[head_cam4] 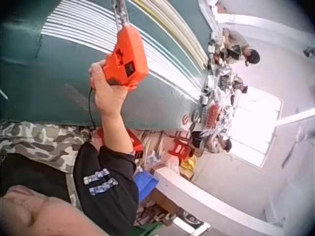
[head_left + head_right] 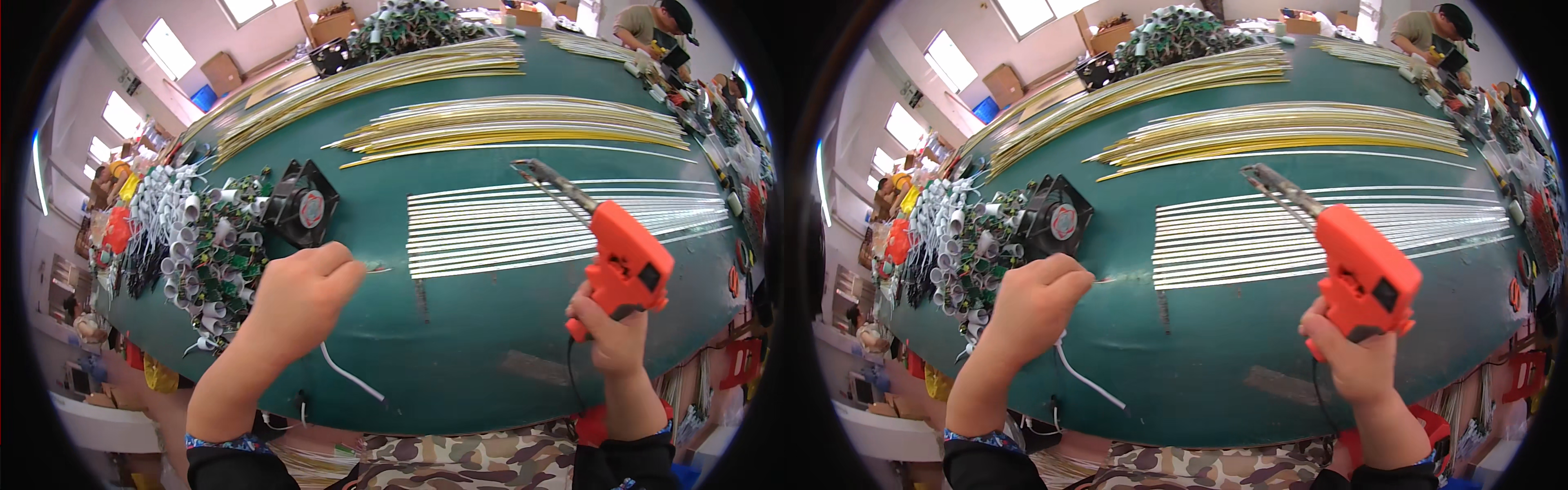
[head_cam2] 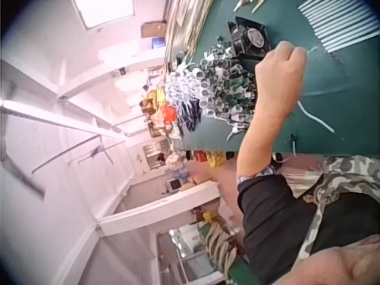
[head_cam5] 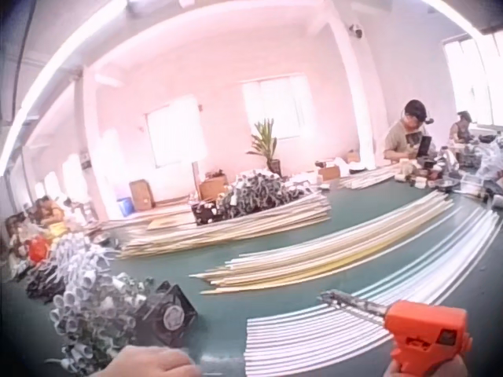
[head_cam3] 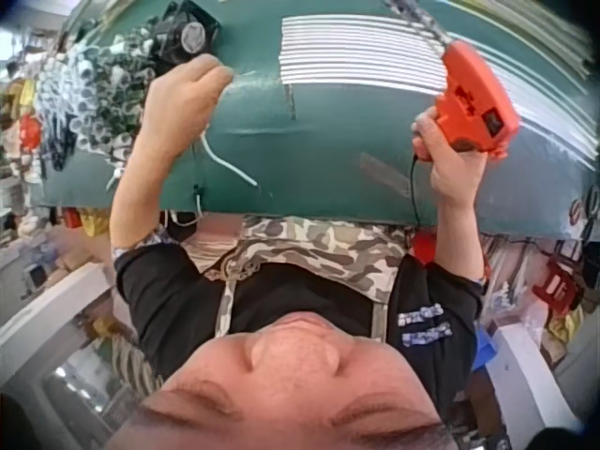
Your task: The person solders wires from circuit board components onto the ends of LED strips using a soldering iron.
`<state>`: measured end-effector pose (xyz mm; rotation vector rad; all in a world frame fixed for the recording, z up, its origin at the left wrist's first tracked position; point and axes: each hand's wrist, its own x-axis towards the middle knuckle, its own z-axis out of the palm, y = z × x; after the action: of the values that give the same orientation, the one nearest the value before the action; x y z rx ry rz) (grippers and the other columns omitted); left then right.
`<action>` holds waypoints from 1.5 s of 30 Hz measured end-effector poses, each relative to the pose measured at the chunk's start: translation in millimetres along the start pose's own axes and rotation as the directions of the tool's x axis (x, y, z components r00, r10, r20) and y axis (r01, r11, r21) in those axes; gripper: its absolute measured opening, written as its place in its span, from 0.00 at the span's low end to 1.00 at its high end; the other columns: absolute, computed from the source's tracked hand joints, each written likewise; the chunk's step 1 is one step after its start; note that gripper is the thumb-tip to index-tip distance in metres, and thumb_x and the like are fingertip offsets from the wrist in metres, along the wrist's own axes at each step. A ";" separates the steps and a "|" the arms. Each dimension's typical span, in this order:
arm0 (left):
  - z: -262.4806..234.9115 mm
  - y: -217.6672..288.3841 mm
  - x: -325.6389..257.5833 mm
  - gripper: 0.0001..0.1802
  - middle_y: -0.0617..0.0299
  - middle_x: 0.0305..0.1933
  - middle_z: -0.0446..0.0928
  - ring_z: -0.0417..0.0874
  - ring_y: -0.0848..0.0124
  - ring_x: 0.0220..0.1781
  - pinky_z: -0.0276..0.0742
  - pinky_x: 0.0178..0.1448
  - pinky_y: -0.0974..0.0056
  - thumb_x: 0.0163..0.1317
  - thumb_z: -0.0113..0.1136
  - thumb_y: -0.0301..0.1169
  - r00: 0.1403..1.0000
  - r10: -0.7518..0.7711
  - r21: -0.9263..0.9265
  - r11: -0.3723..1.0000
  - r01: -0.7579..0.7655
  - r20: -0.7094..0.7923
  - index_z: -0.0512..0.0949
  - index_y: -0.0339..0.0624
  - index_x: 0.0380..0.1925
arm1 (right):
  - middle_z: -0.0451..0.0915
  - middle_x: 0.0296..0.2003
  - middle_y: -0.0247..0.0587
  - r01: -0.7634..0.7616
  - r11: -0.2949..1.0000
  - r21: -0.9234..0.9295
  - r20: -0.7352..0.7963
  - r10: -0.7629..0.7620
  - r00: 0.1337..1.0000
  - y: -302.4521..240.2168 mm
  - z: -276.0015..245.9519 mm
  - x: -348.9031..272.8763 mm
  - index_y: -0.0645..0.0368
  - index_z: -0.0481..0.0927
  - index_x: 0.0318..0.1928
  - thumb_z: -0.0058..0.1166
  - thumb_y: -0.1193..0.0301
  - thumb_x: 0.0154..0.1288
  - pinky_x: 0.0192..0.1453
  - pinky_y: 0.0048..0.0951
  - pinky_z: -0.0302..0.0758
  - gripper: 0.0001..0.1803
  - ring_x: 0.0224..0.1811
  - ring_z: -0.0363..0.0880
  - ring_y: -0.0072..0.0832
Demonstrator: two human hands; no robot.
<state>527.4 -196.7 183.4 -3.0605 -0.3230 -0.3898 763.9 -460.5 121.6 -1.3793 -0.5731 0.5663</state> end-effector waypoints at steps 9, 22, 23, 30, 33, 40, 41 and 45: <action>102.6 -1.8 -33.2 0.12 0.59 0.39 0.80 0.85 0.57 0.41 0.83 0.42 0.57 0.52 0.64 0.20 0.994 -0.085 -0.277 0.959 0.062 -0.074 0.82 0.42 0.38 | 0.77 0.58 0.53 -0.180 0.978 0.102 0.226 0.153 0.962 20.7 20.7 -13.3 0.67 0.67 0.67 0.66 0.73 0.61 0.47 0.35 0.86 0.35 0.45 0.87 0.35; 116.2 -17.3 -13.2 0.11 0.59 0.38 0.79 0.83 0.57 0.37 0.81 0.38 0.56 0.52 0.64 0.19 0.999 -0.013 -0.344 0.939 -0.006 -0.053 0.79 0.41 0.37 | 0.80 0.57 0.50 -0.223 0.972 0.071 0.360 0.184 0.915 38.7 32.9 -21.5 0.65 0.69 0.66 0.63 0.76 0.66 0.52 0.36 0.84 0.30 0.51 0.86 0.33; 116.4 -18.3 -12.4 0.11 0.59 0.38 0.79 0.83 0.57 0.37 0.81 0.38 0.56 0.52 0.64 0.19 0.999 -0.013 -0.349 0.937 -0.006 -0.051 0.79 0.41 0.37 | 0.80 0.56 0.50 -0.222 0.973 0.064 0.368 0.183 0.912 38.7 33.9 -21.3 0.65 0.69 0.66 0.63 0.76 0.66 0.53 0.37 0.84 0.29 0.50 0.86 0.33; 119.5 -24.5 -4.4 0.11 0.61 0.34 0.78 0.83 0.59 0.35 0.80 0.37 0.57 0.51 0.65 0.20 0.991 0.074 -0.360 0.926 -0.109 -0.111 0.83 0.41 0.36 | 0.81 0.55 0.48 -0.221 0.975 0.022 0.367 0.198 0.909 39.6 39.5 -21.5 0.67 0.72 0.63 0.62 0.77 0.66 0.55 0.33 0.83 0.26 0.50 0.85 0.30; 119.0 -24.7 -2.2 0.11 0.62 0.33 0.77 0.83 0.60 0.35 0.80 0.37 0.58 0.50 0.65 0.21 0.989 0.092 -0.345 0.930 -0.128 -0.120 0.83 0.42 0.35 | 0.82 0.54 0.48 -0.063 0.990 -0.123 0.430 0.111 0.896 42.3 37.3 -23.3 0.67 0.74 0.62 0.63 0.78 0.65 0.57 0.32 0.82 0.25 0.52 0.84 0.28; 119.3 -24.3 -2.0 0.09 0.62 0.33 0.77 0.83 0.61 0.36 0.80 0.38 0.58 0.50 0.66 0.22 0.992 0.085 -0.330 0.938 -0.111 -0.091 0.84 0.42 0.34 | 0.82 0.44 0.45 0.180 0.948 -0.264 0.479 -0.033 0.877 59.4 40.4 -25.6 0.68 0.74 0.61 0.65 0.75 0.62 0.48 0.33 0.80 0.26 0.41 0.83 0.33; 119.3 -24.1 -2.6 0.09 0.62 0.33 0.77 0.83 0.61 0.36 0.80 0.38 0.58 0.50 0.66 0.22 0.992 0.084 -0.332 0.937 -0.111 -0.093 0.84 0.42 0.34 | 0.82 0.43 0.45 0.227 0.924 -0.307 0.474 -0.058 0.879 61.3 40.1 -27.4 0.68 0.74 0.60 0.65 0.74 0.62 0.46 0.34 0.79 0.27 0.39 0.83 0.36; 119.2 -24.9 -4.9 0.07 0.60 0.34 0.75 0.82 0.61 0.40 0.80 0.41 0.57 0.55 0.61 0.27 0.996 0.077 -0.331 0.940 -0.084 -0.034 0.81 0.40 0.34 | 0.81 0.45 0.47 0.171 0.929 -0.327 0.480 0.008 0.877 57.0 41.9 -27.3 0.68 0.74 0.60 0.65 0.73 0.62 0.48 0.36 0.79 0.27 0.40 0.83 0.40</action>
<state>546.6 -165.6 67.1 -3.3806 -0.1410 -0.5204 713.5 -442.2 68.0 -1.5564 -1.1811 0.7637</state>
